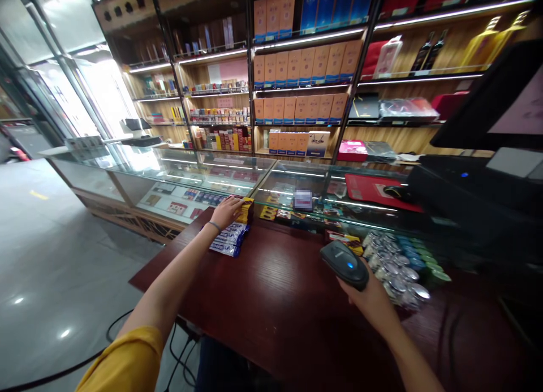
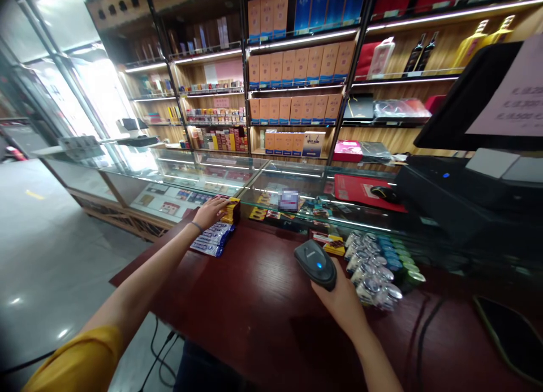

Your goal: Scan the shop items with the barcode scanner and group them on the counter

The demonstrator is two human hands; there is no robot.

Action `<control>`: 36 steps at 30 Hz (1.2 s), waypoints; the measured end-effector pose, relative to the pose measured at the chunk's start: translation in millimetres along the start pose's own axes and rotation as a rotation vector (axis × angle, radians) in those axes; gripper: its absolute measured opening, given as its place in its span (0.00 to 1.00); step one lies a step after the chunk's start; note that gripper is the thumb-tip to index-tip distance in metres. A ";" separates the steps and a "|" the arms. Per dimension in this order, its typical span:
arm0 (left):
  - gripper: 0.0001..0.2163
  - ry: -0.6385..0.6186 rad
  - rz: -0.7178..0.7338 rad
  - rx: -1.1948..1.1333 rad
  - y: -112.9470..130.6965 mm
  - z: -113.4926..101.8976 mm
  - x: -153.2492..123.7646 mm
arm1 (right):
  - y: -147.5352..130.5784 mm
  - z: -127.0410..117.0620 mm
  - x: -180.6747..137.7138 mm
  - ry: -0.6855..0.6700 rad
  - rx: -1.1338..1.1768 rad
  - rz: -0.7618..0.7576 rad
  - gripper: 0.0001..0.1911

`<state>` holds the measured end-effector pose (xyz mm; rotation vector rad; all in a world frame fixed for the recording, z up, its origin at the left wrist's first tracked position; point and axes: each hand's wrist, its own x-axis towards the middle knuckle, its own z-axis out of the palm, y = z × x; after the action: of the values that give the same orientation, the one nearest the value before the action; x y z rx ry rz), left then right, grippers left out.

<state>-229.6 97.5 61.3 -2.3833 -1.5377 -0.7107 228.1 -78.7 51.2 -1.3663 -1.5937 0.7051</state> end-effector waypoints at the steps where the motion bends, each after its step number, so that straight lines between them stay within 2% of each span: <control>1: 0.26 0.014 -0.020 0.009 3.3 -0.7 -0.7 | 0.5 -1.2 0.5 0.011 0.014 -0.007 0.22; 4: 0.31 0.082 -0.048 0.011 20.2 -0.4 -3.3 | 1.4 -7.7 2.4 0.034 0.037 -0.010 0.19; 7: 0.30 0.173 -0.038 -0.035 48.3 5.0 -4.1 | -0.4 -17.5 4.4 0.060 0.034 0.011 0.15; 11: 0.26 0.260 -0.008 -0.145 98.9 20.4 -0.2 | -6.8 -31.7 6.0 0.074 0.028 0.014 0.12; 16: 0.22 0.321 0.055 -0.303 173.4 48.9 7.0 | -6.5 -46.8 6.1 0.202 0.067 0.039 0.13; 22: 0.22 0.236 0.123 -0.406 258.9 91.9 14.1 | 4.5 -66.3 5.8 0.288 0.148 0.108 0.17; 26: 0.24 0.144 0.159 -0.439 300.9 118.6 20.7 | 11.5 -79.2 7.0 0.337 0.222 0.121 0.17; 31: 0.25 0.051 0.198 -0.518 332.9 145.9 31.9 | 20.8 -91.5 6.7 0.356 0.229 0.147 0.16; 36: 0.24 0.016 0.158 -0.653 347.5 163.8 48.3 | 22.2 -95.3 5.5 0.349 0.224 0.161 0.16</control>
<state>144.9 56.7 -28.5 -2.8855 -1.2138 -1.3551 323.2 -80.4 75.2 -1.3736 -1.1066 0.6748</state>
